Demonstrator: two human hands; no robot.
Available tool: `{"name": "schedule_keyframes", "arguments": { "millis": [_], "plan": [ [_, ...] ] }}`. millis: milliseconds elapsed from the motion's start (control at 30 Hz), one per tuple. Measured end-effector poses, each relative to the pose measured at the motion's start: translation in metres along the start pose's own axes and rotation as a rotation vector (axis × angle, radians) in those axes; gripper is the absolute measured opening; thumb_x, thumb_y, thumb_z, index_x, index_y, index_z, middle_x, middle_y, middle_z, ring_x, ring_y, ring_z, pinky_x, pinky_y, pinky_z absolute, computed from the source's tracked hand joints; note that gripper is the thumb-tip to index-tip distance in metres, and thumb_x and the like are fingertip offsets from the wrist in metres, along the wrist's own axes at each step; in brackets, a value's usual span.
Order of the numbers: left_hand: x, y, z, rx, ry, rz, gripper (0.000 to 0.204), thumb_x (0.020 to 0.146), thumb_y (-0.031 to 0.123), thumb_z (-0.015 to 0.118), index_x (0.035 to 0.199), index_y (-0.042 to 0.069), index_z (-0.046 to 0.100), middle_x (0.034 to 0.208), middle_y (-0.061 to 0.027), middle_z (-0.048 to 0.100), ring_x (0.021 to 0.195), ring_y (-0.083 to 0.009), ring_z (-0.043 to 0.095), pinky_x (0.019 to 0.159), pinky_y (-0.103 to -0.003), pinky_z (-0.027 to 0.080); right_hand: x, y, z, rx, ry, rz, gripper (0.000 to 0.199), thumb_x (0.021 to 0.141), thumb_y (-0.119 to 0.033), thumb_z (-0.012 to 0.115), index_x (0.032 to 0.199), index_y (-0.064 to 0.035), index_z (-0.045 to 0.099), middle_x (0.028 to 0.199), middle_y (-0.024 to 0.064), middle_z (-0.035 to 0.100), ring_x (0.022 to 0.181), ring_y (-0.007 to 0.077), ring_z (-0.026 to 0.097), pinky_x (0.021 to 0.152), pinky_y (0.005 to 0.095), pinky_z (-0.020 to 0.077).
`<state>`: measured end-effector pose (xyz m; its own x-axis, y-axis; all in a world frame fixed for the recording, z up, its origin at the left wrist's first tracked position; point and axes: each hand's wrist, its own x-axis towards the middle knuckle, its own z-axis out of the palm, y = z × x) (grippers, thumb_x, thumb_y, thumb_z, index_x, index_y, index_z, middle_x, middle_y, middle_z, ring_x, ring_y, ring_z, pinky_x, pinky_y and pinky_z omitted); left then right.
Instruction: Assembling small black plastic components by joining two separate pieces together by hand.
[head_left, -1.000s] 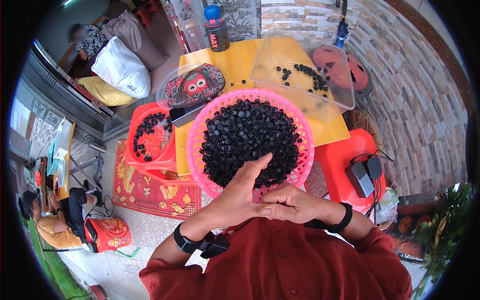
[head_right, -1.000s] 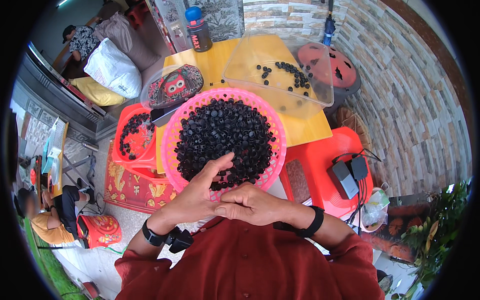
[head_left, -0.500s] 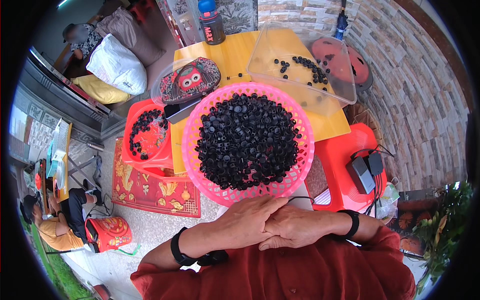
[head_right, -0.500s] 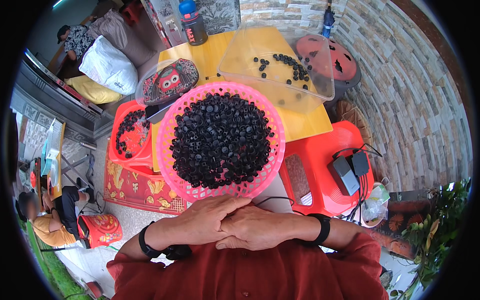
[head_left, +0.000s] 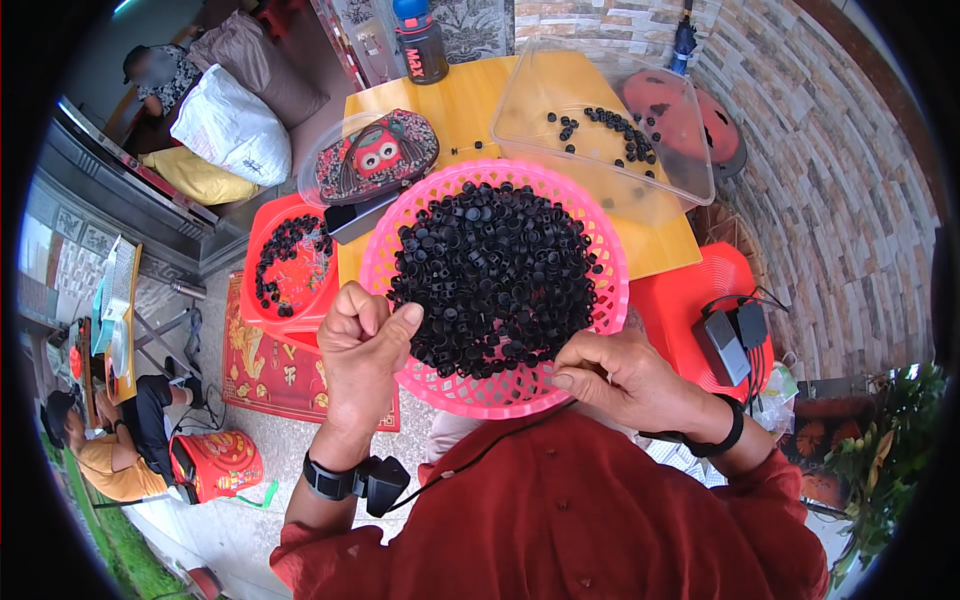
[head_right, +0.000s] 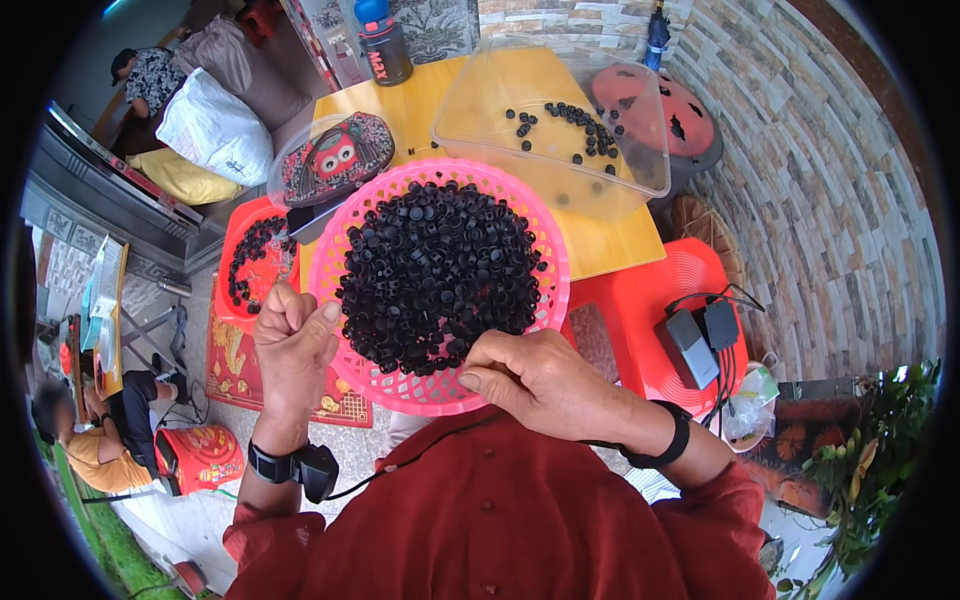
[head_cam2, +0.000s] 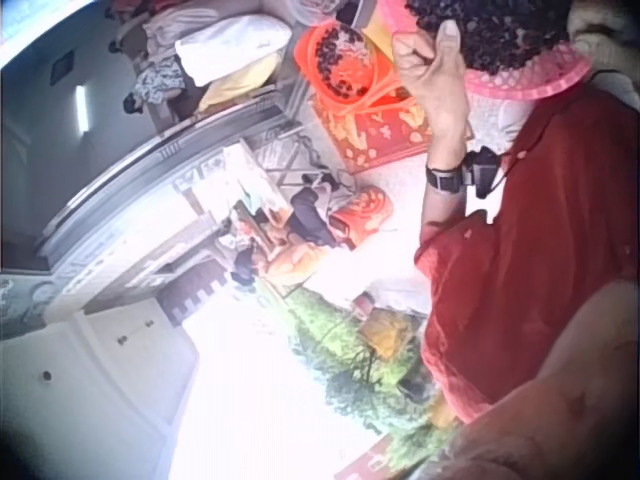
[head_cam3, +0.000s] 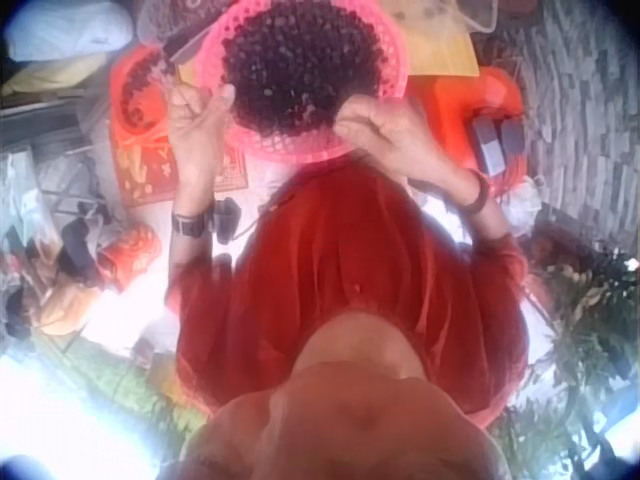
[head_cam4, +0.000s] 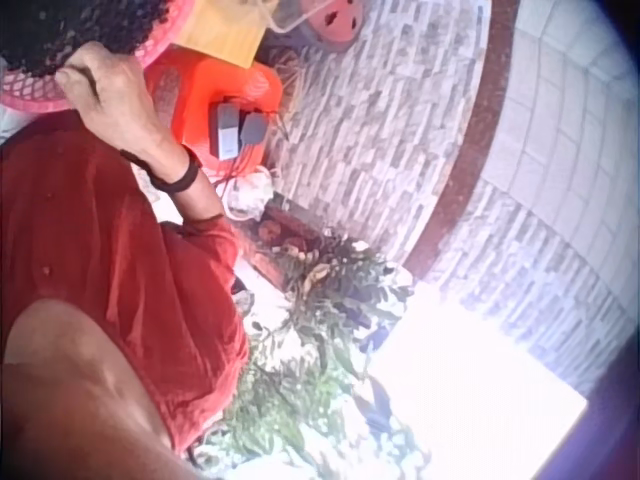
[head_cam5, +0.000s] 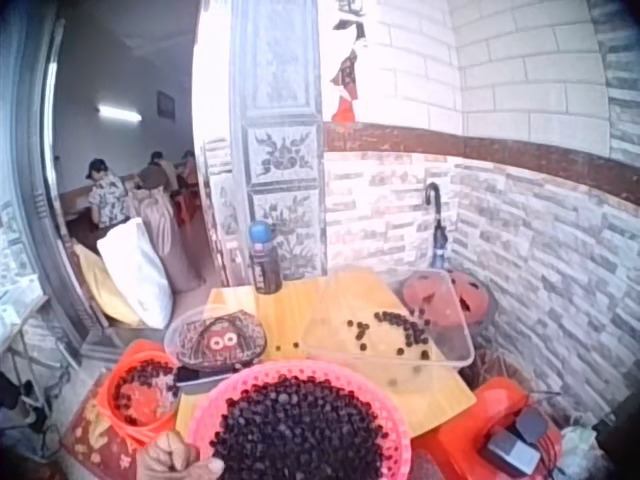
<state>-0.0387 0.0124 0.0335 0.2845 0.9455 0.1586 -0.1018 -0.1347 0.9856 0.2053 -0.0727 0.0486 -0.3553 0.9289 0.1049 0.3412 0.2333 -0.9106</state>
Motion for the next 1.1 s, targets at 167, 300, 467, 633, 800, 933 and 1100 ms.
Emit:
{"name": "schedule_keyframes", "arguments": {
  "millis": [167, 300, 467, 633, 800, 933, 1100],
  "plan": [
    [0.006, -0.008, -0.011, -0.404, 0.220, -0.184, 0.044, 0.094, 0.025, 0.052, 0.060, 0.015, 0.026, 0.049, 0.0062, 0.021, 0.039, -0.0044, 0.017, 0.037, -0.023, 0.014, 0.020, 0.005, 0.006, -0.306, 0.049, 0.063, 0.015, 0.084, -0.017, 0.060, 0.083, -0.0016, 0.058, 0.076, 0.0148, 0.062, 0.068, 0.0304, 0.063, 0.056, 0.0411, 0.0482],
    [0.010, -0.012, -0.012, -0.442, 0.196, -0.249, 0.044, 0.096, 0.030, 0.045, 0.059, 0.013, 0.030, 0.048, 0.0057, 0.021, 0.038, -0.0051, 0.017, 0.038, -0.024, 0.012, 0.041, 0.016, 0.022, -0.585, -0.040, 0.002, 0.015, 0.083, -0.016, 0.059, 0.087, -0.0014, 0.060, 0.084, 0.0117, 0.064, 0.070, 0.0300, 0.062, 0.058, 0.0391, 0.0493],
    [0.015, -0.028, -0.017, -0.314, 0.116, -0.103, 0.021, 0.089, 0.025, 0.057, 0.082, 0.011, 0.042, 0.071, -0.0020, 0.040, 0.059, -0.0085, 0.038, 0.047, -0.024, 0.033, 0.070, 0.037, 0.037, -0.705, -0.165, 0.170, 0.024, 0.083, -0.018, 0.059, 0.102, -0.0042, 0.061, 0.089, 0.0145, 0.063, 0.080, 0.0334, 0.063, 0.064, 0.0435, 0.0516],
    [0.013, -0.032, -0.021, -0.021, 0.008, -0.041, 0.092, 0.077, 0.059, 0.060, 0.144, 0.014, 0.017, 0.143, -0.0195, 0.022, 0.135, -0.0340, 0.020, 0.099, -0.049, 0.034, 0.076, 0.041, 0.047, -0.740, -0.245, 0.246, 0.030, 0.082, -0.017, 0.060, 0.111, -0.0093, 0.058, 0.093, 0.0147, 0.063, 0.081, 0.0349, 0.063, 0.067, 0.0447, 0.0513],
    [0.020, -0.052, -0.037, -0.377, -0.066, -0.162, 0.080, 0.085, 0.057, 0.051, 0.138, 0.001, 0.029, 0.140, -0.0206, 0.030, 0.133, -0.0319, 0.025, 0.100, -0.044, 0.033, 0.078, 0.060, 0.050, -0.808, -0.210, 0.216, 0.032, 0.081, -0.017, 0.059, 0.112, -0.0083, 0.055, 0.094, 0.0147, 0.063, 0.082, 0.0344, 0.063, 0.067, 0.0453, 0.0512],
    [0.024, -0.064, -0.039, -0.205, -0.051, -0.204, 0.057, 0.088, 0.028, 0.057, 0.134, 0.002, 0.034, 0.138, -0.0153, 0.034, 0.130, -0.0242, 0.029, 0.101, -0.042, 0.032, 0.083, 0.059, 0.054, -0.852, -0.218, 0.254, 0.033, 0.082, -0.022, 0.061, 0.113, -0.0115, 0.056, 0.091, 0.0121, 0.063, 0.078, 0.0330, 0.063, 0.063, 0.0440, 0.0509],
    [0.023, -0.052, -0.024, -0.348, 0.064, -0.065, 0.063, 0.080, 0.019, 0.068, 0.131, 0.008, 0.032, 0.136, -0.0146, 0.028, 0.129, -0.0261, 0.027, 0.099, -0.041, 0.032, 0.089, 0.064, 0.061, -0.958, -0.288, 0.160, 0.026, 0.081, -0.024, 0.061, 0.103, -0.0095, 0.059, 0.086, 0.0099, 0.059, 0.072, 0.0301, 0.063, 0.059, 0.0426, 0.0504]
  ]
}}
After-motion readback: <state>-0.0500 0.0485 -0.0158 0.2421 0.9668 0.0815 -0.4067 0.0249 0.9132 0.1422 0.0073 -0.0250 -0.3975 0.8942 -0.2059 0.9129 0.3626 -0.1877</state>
